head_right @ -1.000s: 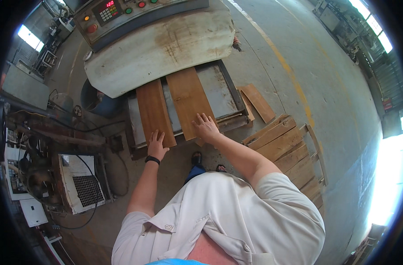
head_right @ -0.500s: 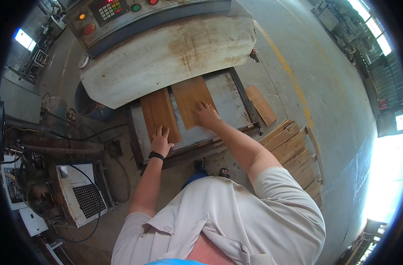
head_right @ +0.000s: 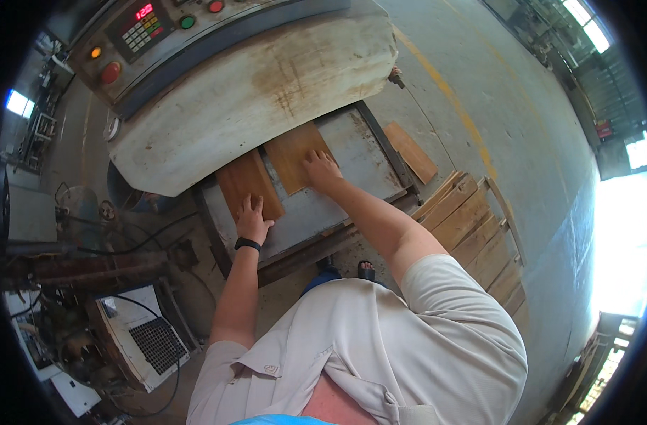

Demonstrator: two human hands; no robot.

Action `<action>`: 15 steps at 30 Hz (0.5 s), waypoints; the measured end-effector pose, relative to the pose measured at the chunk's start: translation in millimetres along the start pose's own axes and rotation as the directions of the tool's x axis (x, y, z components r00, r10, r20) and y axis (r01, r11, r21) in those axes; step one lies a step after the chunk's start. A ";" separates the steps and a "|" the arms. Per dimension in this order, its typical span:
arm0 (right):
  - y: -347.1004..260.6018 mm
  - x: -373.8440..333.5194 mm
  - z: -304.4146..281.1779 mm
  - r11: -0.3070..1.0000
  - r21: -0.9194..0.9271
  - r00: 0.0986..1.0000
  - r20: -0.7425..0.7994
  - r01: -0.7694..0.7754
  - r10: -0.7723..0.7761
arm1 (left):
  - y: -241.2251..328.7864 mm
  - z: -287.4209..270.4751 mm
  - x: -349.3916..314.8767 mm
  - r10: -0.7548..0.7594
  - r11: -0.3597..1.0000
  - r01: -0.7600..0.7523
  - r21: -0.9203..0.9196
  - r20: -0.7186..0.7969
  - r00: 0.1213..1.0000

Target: The person repeatedly picks up wooden boards from a stack on a pallet and feeds them into a processing machine by hand.

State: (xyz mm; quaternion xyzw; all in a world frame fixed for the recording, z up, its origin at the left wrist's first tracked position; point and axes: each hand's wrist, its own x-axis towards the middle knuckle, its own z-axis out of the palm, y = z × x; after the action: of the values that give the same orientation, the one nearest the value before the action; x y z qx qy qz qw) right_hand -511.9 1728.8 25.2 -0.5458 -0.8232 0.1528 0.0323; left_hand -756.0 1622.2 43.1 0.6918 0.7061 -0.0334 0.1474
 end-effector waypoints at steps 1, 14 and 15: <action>-0.2 3.0 -0.4 0.999 0.048 1.000 -0.021 0.007 -0.006 | -1.3 -1.0 3.9 0.014 1.000 -0.014 0.004 0.004 1.000; -10.9 -45.3 6.1 0.963 0.262 0.998 -0.024 0.061 -0.057 | -6.0 -13.3 51.5 0.017 1.000 -0.017 0.020 0.003 1.000; -7.2 -61.5 11.0 0.948 0.292 0.989 -0.114 0.128 -0.099 | -3.5 -13.2 56.6 0.010 1.000 -0.010 0.003 0.003 1.000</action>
State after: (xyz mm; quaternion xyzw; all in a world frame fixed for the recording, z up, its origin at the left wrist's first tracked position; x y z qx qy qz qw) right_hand -496.0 1668.0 23.8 -0.4932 -0.8182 0.2461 0.1633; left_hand -761.6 1680.1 40.8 0.6956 0.7022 -0.0348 0.1478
